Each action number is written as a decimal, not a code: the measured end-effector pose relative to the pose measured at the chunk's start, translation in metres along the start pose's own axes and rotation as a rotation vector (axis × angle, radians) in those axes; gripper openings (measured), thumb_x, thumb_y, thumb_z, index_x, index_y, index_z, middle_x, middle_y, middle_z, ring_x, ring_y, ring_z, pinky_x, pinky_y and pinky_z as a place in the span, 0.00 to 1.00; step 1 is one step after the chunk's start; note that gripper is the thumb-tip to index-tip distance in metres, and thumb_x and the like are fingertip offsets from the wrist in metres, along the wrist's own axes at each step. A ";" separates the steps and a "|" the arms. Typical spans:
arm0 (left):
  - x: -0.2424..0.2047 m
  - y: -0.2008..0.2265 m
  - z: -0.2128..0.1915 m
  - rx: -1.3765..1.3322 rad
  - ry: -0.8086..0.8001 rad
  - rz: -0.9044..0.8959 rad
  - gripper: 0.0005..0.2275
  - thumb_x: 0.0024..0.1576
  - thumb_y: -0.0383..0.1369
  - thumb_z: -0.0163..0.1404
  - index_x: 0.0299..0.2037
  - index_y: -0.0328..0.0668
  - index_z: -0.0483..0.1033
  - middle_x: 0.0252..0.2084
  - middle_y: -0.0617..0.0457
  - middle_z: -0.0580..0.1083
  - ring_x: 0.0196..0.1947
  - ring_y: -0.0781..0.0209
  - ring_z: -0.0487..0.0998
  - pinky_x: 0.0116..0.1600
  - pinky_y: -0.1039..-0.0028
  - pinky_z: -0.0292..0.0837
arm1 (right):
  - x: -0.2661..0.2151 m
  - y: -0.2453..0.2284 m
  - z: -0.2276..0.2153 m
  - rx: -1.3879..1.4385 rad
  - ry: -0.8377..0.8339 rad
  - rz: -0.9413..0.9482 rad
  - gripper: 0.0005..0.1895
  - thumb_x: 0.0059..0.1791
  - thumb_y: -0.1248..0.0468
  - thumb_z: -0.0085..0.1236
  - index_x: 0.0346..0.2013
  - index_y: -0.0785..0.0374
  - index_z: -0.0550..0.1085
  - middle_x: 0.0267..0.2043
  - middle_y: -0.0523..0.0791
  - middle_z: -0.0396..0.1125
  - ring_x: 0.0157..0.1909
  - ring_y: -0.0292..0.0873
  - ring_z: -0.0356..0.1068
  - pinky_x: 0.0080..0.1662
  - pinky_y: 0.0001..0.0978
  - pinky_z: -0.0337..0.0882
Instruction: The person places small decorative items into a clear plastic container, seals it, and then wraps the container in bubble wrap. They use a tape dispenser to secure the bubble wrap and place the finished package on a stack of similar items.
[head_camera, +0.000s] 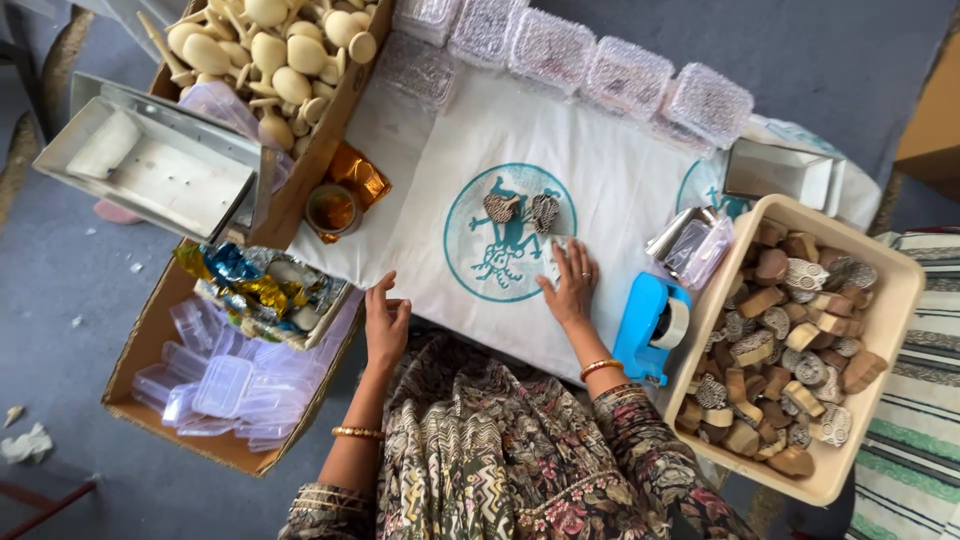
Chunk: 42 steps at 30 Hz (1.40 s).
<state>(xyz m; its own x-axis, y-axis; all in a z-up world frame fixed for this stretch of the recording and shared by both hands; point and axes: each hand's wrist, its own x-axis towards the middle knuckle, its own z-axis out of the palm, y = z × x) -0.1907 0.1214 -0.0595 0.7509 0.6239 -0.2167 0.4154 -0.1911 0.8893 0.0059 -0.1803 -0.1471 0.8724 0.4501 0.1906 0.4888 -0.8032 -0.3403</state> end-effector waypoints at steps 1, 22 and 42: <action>-0.004 -0.009 -0.003 0.007 0.006 -0.006 0.24 0.58 0.25 0.52 0.67 0.47 0.65 0.58 0.46 0.67 0.45 0.59 0.80 0.48 0.70 0.78 | -0.002 0.001 0.001 0.009 -0.006 -0.003 0.41 0.47 0.45 0.63 0.71 0.51 0.63 0.77 0.51 0.52 0.77 0.55 0.48 0.70 0.58 0.45; -0.005 -0.323 -0.193 0.055 0.584 -0.511 0.13 0.54 0.28 0.55 0.49 0.41 0.82 0.37 0.47 0.79 0.35 0.56 0.78 0.43 0.67 0.73 | -0.044 -0.099 -0.053 0.001 -0.042 -0.030 0.28 0.44 0.61 0.63 0.60 0.55 0.73 0.61 0.45 0.65 0.65 0.51 0.60 0.66 0.53 0.53; 0.013 -0.327 -0.218 0.961 -0.057 -0.493 0.34 0.42 0.46 0.69 0.62 0.61 0.72 0.65 0.51 0.69 0.66 0.45 0.67 0.61 0.46 0.69 | -0.059 -0.146 -0.031 -0.003 -0.079 0.117 0.25 0.45 0.65 0.60 0.58 0.57 0.73 0.57 0.46 0.66 0.61 0.51 0.62 0.58 0.48 0.60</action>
<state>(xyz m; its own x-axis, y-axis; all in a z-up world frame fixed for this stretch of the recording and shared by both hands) -0.4289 0.3569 -0.2651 0.4030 0.7636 -0.5046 0.8887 -0.4583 0.0162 -0.1165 -0.1017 -0.0798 0.9208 0.3824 0.0766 0.3837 -0.8532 -0.3532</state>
